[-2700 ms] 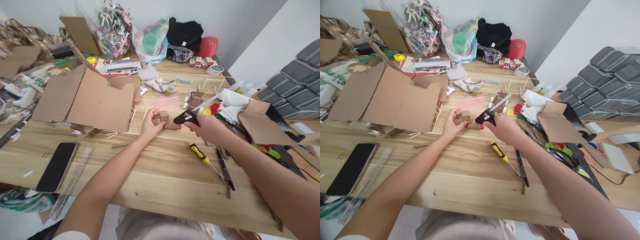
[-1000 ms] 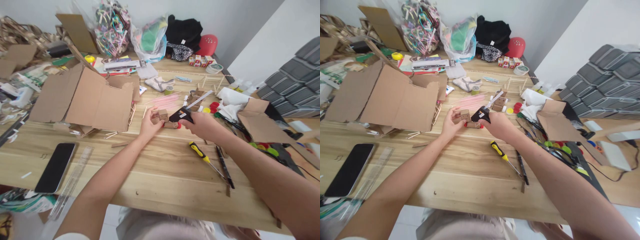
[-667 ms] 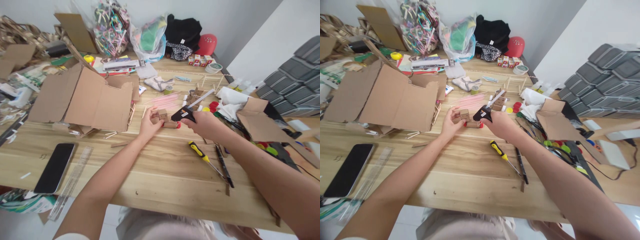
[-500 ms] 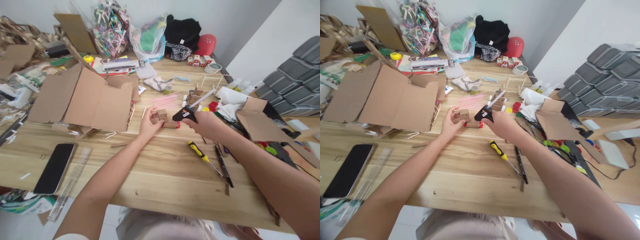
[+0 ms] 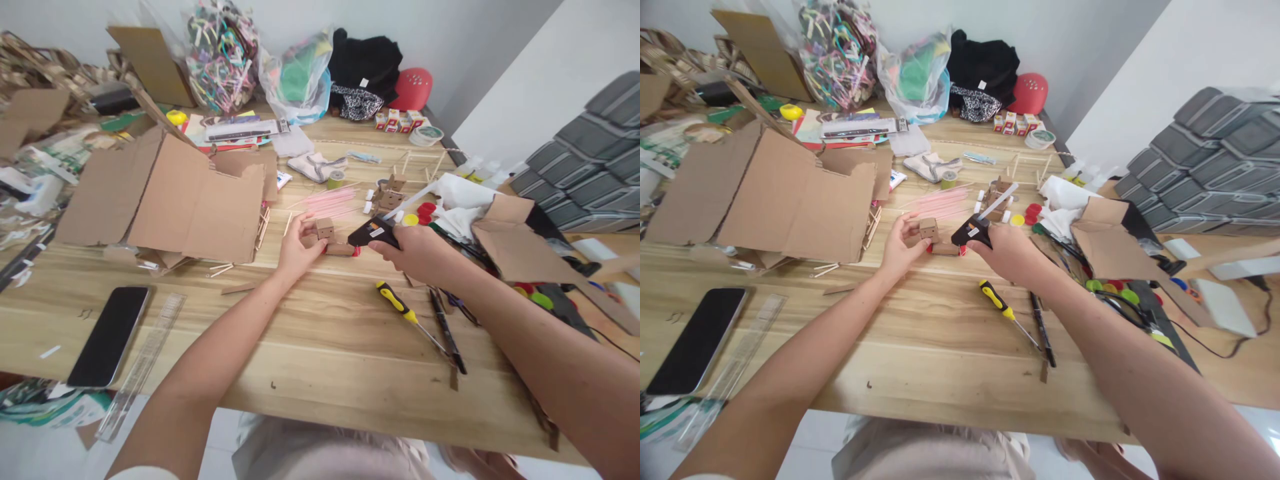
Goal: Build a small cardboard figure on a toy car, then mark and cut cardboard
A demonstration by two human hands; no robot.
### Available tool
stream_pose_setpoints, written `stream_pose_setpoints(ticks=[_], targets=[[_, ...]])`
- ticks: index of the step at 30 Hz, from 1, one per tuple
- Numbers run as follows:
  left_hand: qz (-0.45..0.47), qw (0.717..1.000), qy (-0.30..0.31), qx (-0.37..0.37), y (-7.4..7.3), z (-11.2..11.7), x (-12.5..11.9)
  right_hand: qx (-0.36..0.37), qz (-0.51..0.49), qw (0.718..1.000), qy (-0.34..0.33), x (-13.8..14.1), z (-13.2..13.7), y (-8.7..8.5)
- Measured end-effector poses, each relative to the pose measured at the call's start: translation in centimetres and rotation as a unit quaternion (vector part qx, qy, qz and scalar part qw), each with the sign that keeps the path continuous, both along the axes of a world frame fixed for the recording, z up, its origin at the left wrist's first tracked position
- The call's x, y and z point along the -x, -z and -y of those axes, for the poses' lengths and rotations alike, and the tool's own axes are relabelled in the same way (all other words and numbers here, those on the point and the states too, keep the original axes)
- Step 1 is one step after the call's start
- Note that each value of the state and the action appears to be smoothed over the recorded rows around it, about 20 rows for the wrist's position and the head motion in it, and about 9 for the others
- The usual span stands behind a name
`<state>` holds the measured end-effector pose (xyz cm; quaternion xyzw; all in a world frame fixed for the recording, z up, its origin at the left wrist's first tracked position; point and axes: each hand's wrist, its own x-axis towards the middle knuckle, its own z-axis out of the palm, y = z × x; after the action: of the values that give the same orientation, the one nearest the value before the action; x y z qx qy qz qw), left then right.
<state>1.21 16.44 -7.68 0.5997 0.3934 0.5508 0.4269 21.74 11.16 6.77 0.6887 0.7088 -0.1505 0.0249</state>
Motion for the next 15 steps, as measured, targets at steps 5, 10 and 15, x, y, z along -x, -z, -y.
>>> stream_pose_setpoints(ticks=[5,10,15], targets=[[-0.002,1.0,-0.001,-0.008,0.1,0.0,0.1,0.0,-0.017,1.0,0.006,-0.2,0.1,0.3],[-0.008,1.0,-0.002,-0.007,0.1,0.0,0.1,0.007,-0.031,0.999,0.022,-0.2,0.2,0.5],[0.0,1.0,0.0,-0.004,0.0,0.0,0.1,0.032,-0.046,0.997,0.056,0.7,0.6,-0.1]])
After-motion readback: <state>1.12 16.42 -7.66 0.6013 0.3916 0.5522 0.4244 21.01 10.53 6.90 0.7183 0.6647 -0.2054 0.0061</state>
